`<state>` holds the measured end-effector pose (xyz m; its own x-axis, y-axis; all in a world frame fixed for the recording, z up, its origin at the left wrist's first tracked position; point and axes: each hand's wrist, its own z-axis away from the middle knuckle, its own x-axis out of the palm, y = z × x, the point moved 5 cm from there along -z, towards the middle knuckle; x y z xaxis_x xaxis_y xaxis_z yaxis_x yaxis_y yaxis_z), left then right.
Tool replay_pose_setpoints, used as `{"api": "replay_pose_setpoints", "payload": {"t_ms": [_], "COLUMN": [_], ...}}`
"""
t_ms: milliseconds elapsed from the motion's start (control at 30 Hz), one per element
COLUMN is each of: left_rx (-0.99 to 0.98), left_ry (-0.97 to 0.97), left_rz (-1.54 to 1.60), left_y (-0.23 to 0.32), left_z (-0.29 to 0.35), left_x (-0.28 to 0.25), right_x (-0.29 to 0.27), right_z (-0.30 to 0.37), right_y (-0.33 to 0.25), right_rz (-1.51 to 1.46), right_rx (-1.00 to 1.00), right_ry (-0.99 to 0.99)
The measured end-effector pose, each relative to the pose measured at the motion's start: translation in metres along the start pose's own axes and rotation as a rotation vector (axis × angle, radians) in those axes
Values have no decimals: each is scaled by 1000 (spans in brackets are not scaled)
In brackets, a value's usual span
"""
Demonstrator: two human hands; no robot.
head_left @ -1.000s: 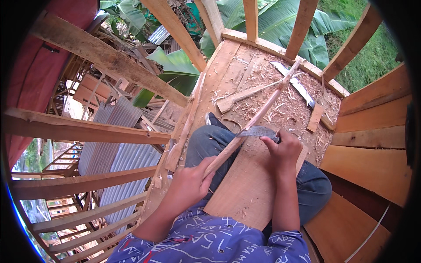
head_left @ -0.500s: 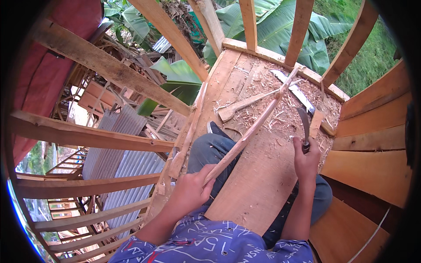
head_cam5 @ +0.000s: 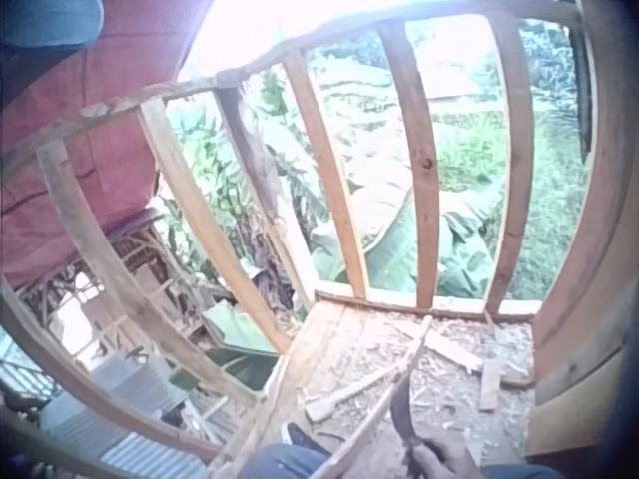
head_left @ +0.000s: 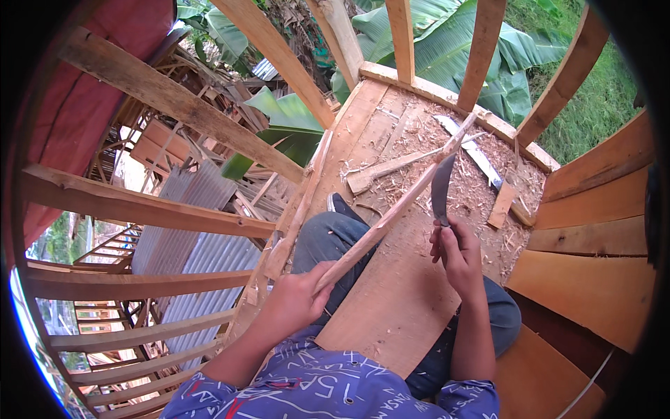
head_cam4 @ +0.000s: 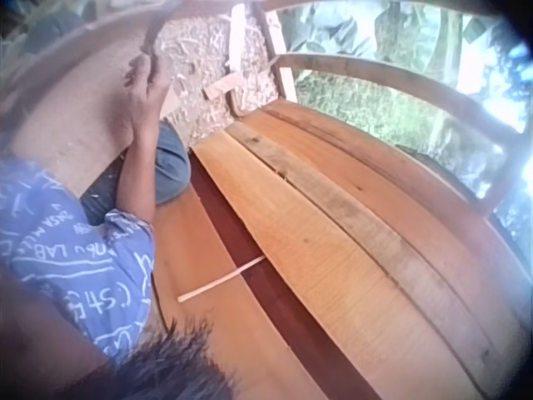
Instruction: The person sits cross-legged on a wooden floor and uses a curved knife to shave and smooth a rectangular piece of wood. They hold the wood with their left hand and repeatedly scrape the surface with the knife in their right hand, creating wood shavings.
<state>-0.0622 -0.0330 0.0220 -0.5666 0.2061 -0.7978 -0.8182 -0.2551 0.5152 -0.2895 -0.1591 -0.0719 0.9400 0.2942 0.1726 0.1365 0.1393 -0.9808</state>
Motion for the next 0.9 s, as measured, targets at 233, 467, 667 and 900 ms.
{"api": "replay_pose_setpoints", "payload": {"t_ms": [233,467,667,900], "left_rx": [12,27,143,196], "left_ry": [7,-42,-39,-59], "left_rz": [-6,-2,17,72], "left_y": [-8,-14,-25,-42], "left_z": [2,1,-4,-8], "left_x": [1,-4,-10,-11], "right_x": [13,24,39,35], "right_z": [8,20,23,33], "right_y": [7,8,1,-12], "right_rz": [-81,105,173,-20], "right_rx": [87,34,-28,77], "right_ry": [-74,-217,-245,79]}}
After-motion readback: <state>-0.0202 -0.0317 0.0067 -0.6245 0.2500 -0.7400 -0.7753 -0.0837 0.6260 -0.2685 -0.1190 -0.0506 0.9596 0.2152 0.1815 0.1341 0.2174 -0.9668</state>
